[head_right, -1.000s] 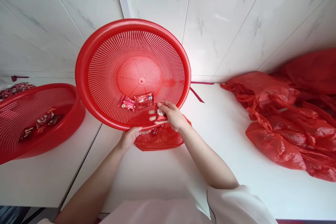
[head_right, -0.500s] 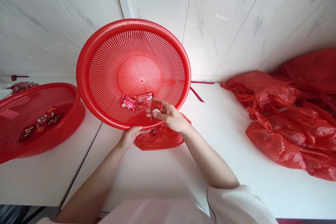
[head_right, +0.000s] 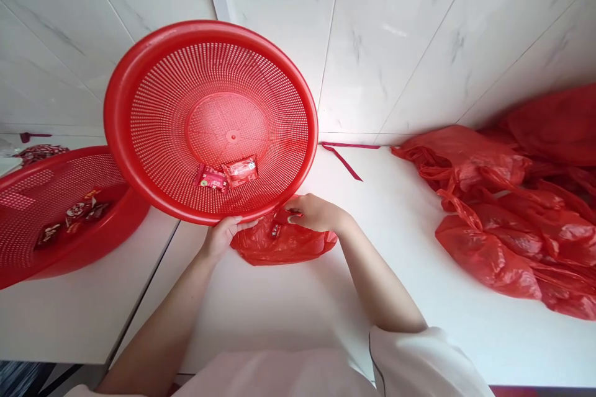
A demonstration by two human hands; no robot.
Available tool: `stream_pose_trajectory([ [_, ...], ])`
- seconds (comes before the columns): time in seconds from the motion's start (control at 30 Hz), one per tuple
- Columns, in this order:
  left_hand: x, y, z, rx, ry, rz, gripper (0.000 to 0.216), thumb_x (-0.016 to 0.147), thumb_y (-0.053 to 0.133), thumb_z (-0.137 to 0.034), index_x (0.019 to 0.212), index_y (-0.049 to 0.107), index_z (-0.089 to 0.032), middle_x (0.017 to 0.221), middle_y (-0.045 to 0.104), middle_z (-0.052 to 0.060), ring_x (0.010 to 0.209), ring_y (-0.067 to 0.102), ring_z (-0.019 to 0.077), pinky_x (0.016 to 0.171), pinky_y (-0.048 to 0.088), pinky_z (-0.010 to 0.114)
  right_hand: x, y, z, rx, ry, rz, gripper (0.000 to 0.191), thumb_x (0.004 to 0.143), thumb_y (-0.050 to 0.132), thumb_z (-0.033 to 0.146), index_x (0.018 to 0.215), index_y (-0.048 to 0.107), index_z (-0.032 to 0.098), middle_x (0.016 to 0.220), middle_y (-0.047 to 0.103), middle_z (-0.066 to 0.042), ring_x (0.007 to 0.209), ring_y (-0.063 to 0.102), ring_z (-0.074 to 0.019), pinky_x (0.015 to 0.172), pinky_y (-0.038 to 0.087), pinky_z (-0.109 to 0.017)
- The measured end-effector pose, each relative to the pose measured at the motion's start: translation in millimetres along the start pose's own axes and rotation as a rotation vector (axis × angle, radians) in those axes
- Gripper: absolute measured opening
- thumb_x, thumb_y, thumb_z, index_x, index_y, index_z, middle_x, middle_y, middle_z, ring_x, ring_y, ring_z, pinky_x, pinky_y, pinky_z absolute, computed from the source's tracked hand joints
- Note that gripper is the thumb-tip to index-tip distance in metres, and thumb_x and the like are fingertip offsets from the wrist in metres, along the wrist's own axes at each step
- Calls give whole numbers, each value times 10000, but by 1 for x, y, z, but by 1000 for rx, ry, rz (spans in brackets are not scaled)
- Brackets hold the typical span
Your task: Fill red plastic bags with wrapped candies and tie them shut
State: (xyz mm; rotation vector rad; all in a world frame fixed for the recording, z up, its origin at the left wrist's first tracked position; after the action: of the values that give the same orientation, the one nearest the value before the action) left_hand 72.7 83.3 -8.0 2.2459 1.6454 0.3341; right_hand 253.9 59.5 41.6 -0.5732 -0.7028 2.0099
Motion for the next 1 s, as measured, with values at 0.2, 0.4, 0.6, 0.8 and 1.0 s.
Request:
stream_pose_trajectory([
  [0.2,0,1,7,-40,-26,2,332,775,646,-152,1102,702,-174,1152,690,86,1107,622,331,895,556,538,0,-23,1,-141,8,-246,240,878,501,162,951,711,251,908,734,-27,768,670,-188,679,504,-300],
  [0.4,-7,19,15,-23,-85,55,319,785,651,-182,1100,700,-191,1271,643,79,1217,552,360,923,538,531,-8,-42,31,-141,-149,-529,206,942,457,203,1026,645,205,941,701,-49,810,661,-177,760,527,-319],
  [0.6,-26,53,37,-34,-206,210,383,809,630,-211,1190,667,-232,1308,620,61,1249,526,361,948,516,542,-2,-27,49,-255,-261,-573,347,933,486,211,1277,530,212,1291,559,-120,1185,548,-254,983,481,-443],
  [0.8,-39,61,49,67,-258,211,302,800,658,-252,1087,711,-177,1134,702,79,1175,575,353,997,479,559,5,0,67,-216,-321,-526,486,948,501,305,1413,399,202,1329,544,-141,1235,511,-271,1035,436,-488],
  [1.0,-34,55,50,18,-247,185,331,767,689,-236,1098,697,-241,1168,686,60,1208,551,361,966,501,567,16,24,61,128,-262,-368,443,964,457,317,1386,461,183,1206,624,-138,1074,608,-231,954,485,-404],
])
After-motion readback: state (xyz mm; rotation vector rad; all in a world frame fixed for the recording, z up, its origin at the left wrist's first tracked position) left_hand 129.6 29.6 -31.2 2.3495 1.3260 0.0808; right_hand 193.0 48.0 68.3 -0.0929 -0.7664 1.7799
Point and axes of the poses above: each hand's wrist, its own x-axis towards the middle knuckle, its own y-axis out of the palm, z = x × y, the point moved 10 cm from there along x, towards the middle knuckle
